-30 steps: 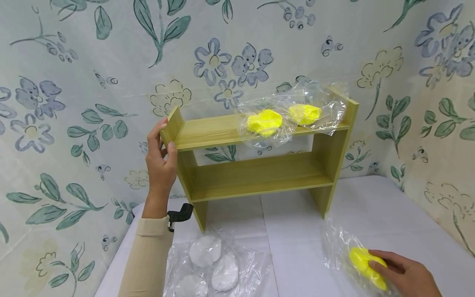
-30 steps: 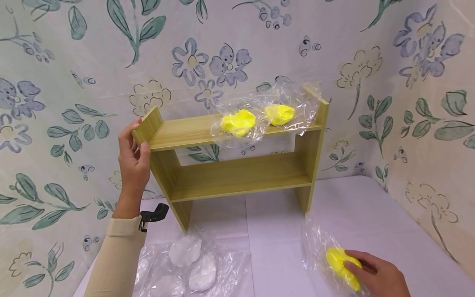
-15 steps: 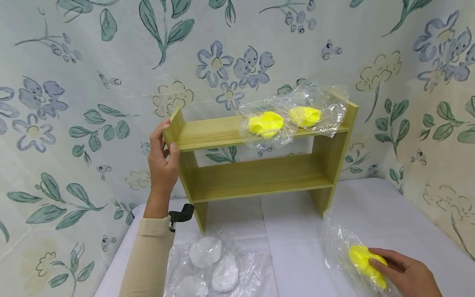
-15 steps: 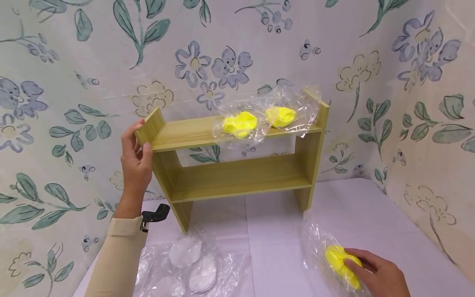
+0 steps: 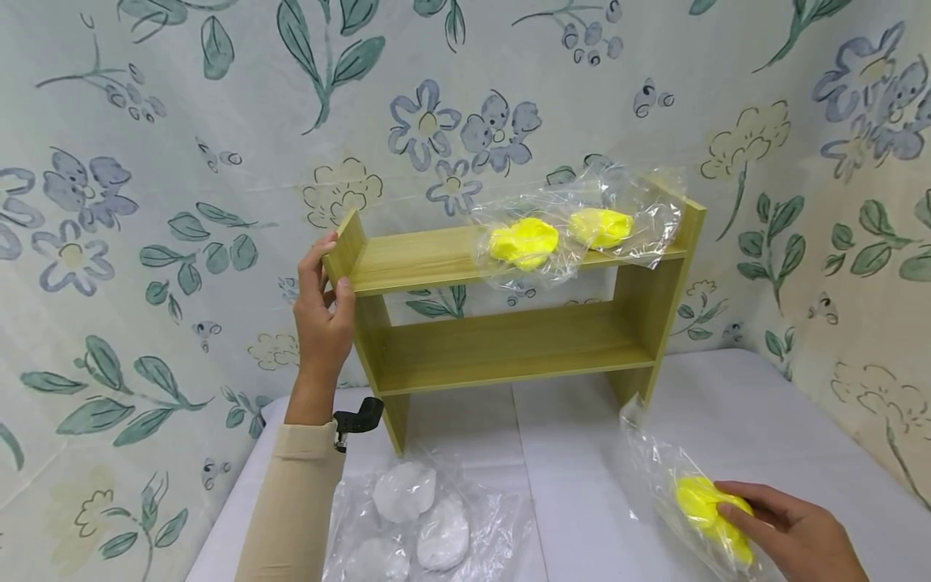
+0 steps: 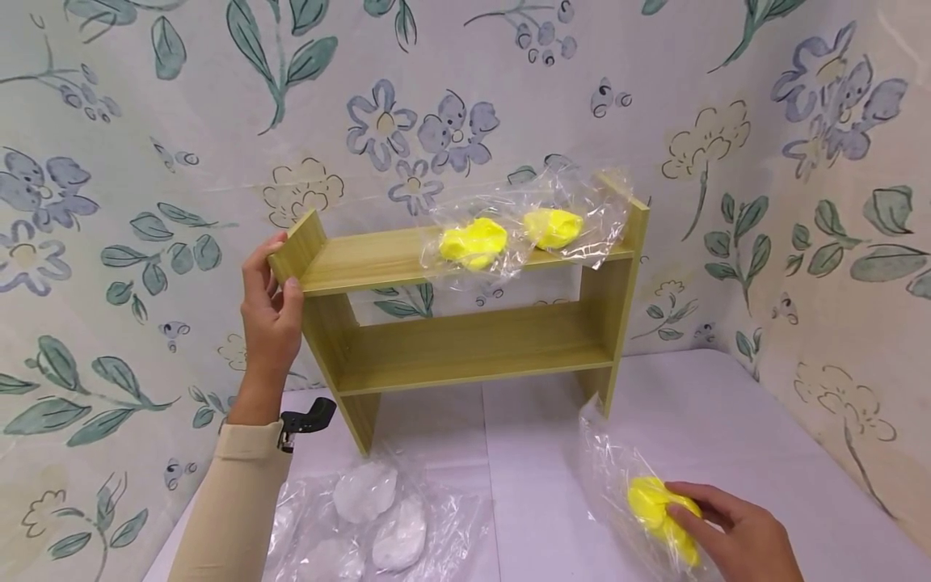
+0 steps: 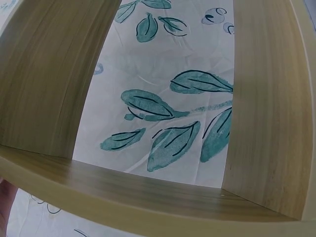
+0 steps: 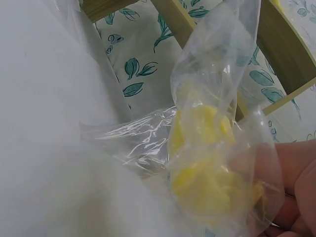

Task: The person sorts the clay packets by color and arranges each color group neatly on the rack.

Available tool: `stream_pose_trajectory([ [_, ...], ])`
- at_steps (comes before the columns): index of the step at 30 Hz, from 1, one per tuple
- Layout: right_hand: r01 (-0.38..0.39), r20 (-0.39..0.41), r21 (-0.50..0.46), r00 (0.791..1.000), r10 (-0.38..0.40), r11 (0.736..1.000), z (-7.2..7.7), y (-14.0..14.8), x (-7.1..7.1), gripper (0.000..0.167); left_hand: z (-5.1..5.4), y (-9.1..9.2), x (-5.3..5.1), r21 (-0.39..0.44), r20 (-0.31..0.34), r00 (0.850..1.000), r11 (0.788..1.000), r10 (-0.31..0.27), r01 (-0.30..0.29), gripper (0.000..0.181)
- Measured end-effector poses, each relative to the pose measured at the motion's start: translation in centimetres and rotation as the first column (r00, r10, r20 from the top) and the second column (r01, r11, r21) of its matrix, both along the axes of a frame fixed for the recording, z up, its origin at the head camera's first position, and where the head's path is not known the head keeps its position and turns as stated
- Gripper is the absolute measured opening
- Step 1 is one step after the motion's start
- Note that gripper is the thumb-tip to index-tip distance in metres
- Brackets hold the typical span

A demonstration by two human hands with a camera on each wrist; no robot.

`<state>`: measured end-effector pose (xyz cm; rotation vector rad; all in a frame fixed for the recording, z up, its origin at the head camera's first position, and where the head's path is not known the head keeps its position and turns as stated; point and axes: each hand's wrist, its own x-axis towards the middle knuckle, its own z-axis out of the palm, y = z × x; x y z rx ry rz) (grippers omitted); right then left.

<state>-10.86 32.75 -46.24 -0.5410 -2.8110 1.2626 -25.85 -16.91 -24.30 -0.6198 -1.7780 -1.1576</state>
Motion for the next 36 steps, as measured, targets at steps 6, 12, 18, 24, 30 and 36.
stream_pose_trajectory([
  [6,-0.004,-0.039,0.039,0.999,0.006,0.999,1.7,-1.1,0.4,0.069,0.0,0.0,0.1,0.000,0.006,1.000,1.000,-0.007,0.007,0.045],
  [12,-0.017,-0.079,0.061,0.997,0.022,0.998,3.4,-2.2,1.0,0.068,0.0,0.0,0.1,-0.004,0.007,1.000,1.000,-0.006,0.006,0.045],
  [18,-0.049,-0.146,0.129,0.987,0.068,0.990,4.6,-3.1,1.3,0.067,0.0,0.0,0.1,-0.004,0.012,1.000,1.000,0.002,-0.002,0.045],
  [24,-0.080,-0.182,0.152,0.977,0.107,0.985,5.9,-3.8,1.1,0.062,0.1,0.0,0.0,-0.002,0.008,1.000,1.000,-0.012,0.012,0.044],
  [30,-0.102,-0.206,0.178,0.969,0.138,0.979,7.3,-4.6,0.9,0.061,0.1,0.1,0.0,-0.002,0.009,1.000,1.000,-0.011,0.011,0.044],
  [36,-0.111,-0.262,0.191,0.952,0.159,0.975,8.5,-5.8,0.8,0.052,0.2,0.0,0.1,-0.003,0.017,1.000,1.000,0.000,0.000,0.044],
])
